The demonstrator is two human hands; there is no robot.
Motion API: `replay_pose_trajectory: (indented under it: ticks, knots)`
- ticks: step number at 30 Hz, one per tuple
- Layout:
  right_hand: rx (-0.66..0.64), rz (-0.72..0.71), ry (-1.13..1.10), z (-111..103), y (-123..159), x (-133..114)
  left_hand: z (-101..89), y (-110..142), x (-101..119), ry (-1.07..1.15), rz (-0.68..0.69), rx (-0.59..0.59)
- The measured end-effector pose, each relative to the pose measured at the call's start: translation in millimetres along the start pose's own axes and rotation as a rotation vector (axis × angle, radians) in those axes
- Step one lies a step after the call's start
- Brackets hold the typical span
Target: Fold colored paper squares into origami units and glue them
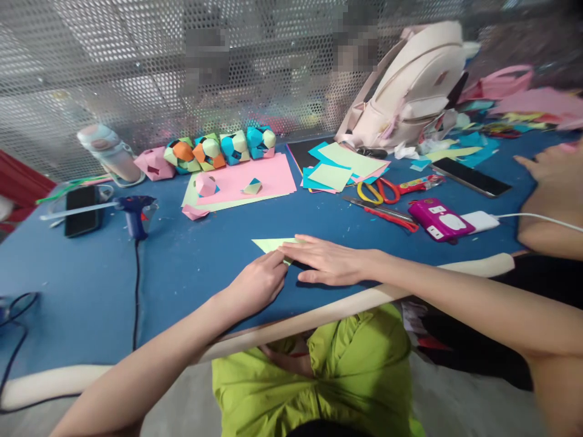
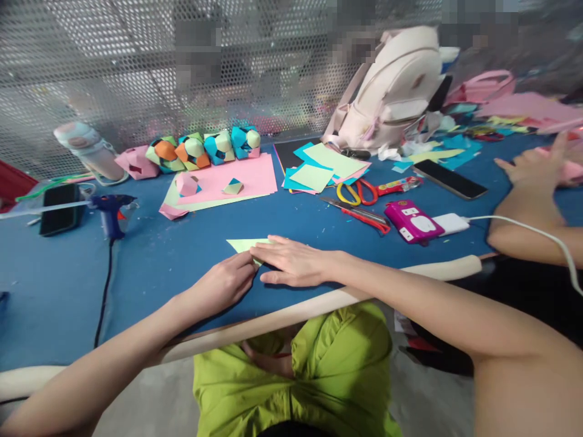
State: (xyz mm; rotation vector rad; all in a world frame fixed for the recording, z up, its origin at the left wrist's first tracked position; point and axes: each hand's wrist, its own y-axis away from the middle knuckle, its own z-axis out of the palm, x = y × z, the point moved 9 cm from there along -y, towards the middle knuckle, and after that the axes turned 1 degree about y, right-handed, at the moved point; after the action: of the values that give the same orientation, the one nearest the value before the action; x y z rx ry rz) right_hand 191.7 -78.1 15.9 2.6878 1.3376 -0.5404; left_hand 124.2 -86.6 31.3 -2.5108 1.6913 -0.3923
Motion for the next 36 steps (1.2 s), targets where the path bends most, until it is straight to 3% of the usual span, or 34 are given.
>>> replay_pose_trajectory:
  ticks: [4,15,19,25,28,36]
  knots:
    - [-0.100,-0.035,-0.171,15.6,-21.0,17.8,0.5,0.2,1.8,-0.073,-0.004,-0.058]
    - [-0.138,-0.151,-0.082,19.5,-61.3,19.6,0.6,4.8,-0.3,-0.067,-0.092,-0.163]
    - [-0.103,-0.112,-0.034,14.7,-39.2,25.2,0.8,4.5,1.1,-0.105,-0.083,-0.204]
    - [-0.058,0.005,0.055,5.5,33.4,43.7,0.9,2.2,3.6,-0.111,-0.081,-0.232]
    - [-0.062,0.020,0.083,4.9,41.7,45.1,0.7,1.1,3.9,-0.117,-0.087,-0.242]
    - [-0.104,-0.188,0.134,3.9,-41.2,29.6,0.8,3.3,2.2,-0.109,-0.092,-0.259]
